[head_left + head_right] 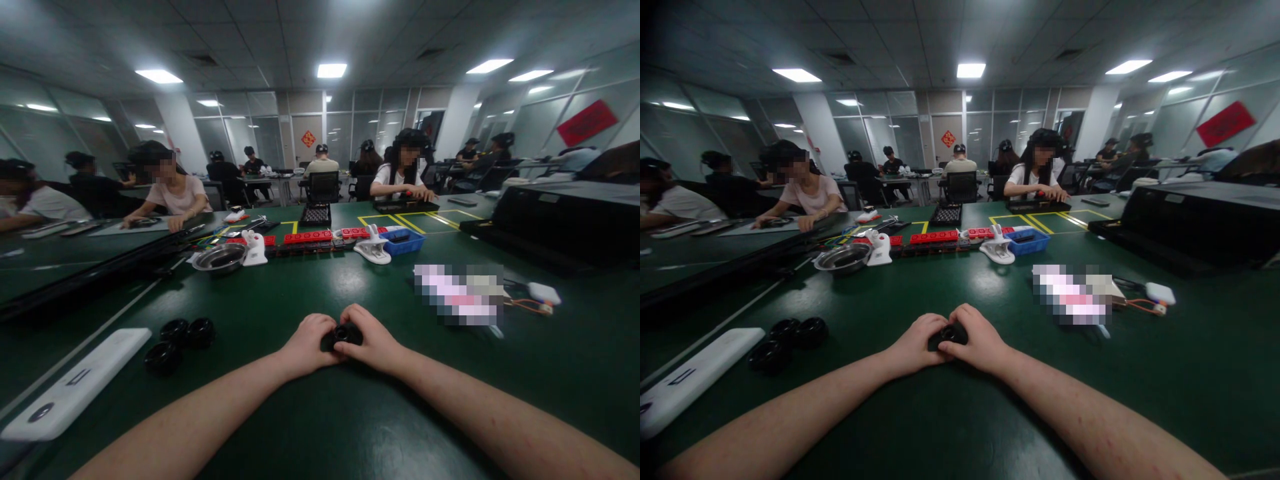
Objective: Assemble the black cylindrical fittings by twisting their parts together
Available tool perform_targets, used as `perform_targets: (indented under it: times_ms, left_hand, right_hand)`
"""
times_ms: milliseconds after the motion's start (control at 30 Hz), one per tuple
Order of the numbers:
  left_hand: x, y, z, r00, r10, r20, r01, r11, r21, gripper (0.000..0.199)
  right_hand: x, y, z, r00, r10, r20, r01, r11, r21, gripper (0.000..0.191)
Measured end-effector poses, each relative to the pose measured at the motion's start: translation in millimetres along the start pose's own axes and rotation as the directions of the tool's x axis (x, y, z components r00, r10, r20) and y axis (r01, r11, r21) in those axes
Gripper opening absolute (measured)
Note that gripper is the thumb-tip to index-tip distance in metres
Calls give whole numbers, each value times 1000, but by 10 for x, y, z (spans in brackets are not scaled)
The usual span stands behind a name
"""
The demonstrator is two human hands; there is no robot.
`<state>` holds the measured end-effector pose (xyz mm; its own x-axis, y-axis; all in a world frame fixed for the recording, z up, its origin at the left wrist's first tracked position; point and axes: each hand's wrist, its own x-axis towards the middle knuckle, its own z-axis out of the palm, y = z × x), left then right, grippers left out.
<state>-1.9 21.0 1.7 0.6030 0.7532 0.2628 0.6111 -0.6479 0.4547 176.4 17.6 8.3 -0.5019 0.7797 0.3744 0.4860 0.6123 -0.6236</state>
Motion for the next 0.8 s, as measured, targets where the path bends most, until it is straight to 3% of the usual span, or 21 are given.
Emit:
perform_targets:
  times_ms: [67,167,267,400,500,633,800]
  left_hand:
    - [-3,-14,13,1000,6,-4,-6,1000,2,40]
    - [-9,-33,29,1000,-2,-16,2,1000,2,42]
    - [-11,-33,29,1000,9,-19,-9,1000,5,37]
    - [-9,-19,15,1000,12,-10,-12,1000,-2,34]
    - [-12,-20,11,1000,6,-3,-6,1000,-9,40]
    - [-16,-22,13,1000,-11,-6,11,1000,-6,43]
    - [-7,0,-1,1000,0,2,0,1000,-3,35]
  right_hand:
    - [9,-30,-23,996,-80,38,78,996,38,20]
    - [6,-43,-37,984,-155,85,146,983,107,33]
    - [-6,-13,-20,995,-84,47,80,993,93,40]
    - [-4,7,-7,1000,14,-7,-14,1000,11,30]
    - [3,-12,-23,997,-68,30,67,997,31,19]
    - [-5,-13,-26,982,-163,92,151,981,121,38]
    - [-5,4,-7,1000,-2,9,1,999,43,34]
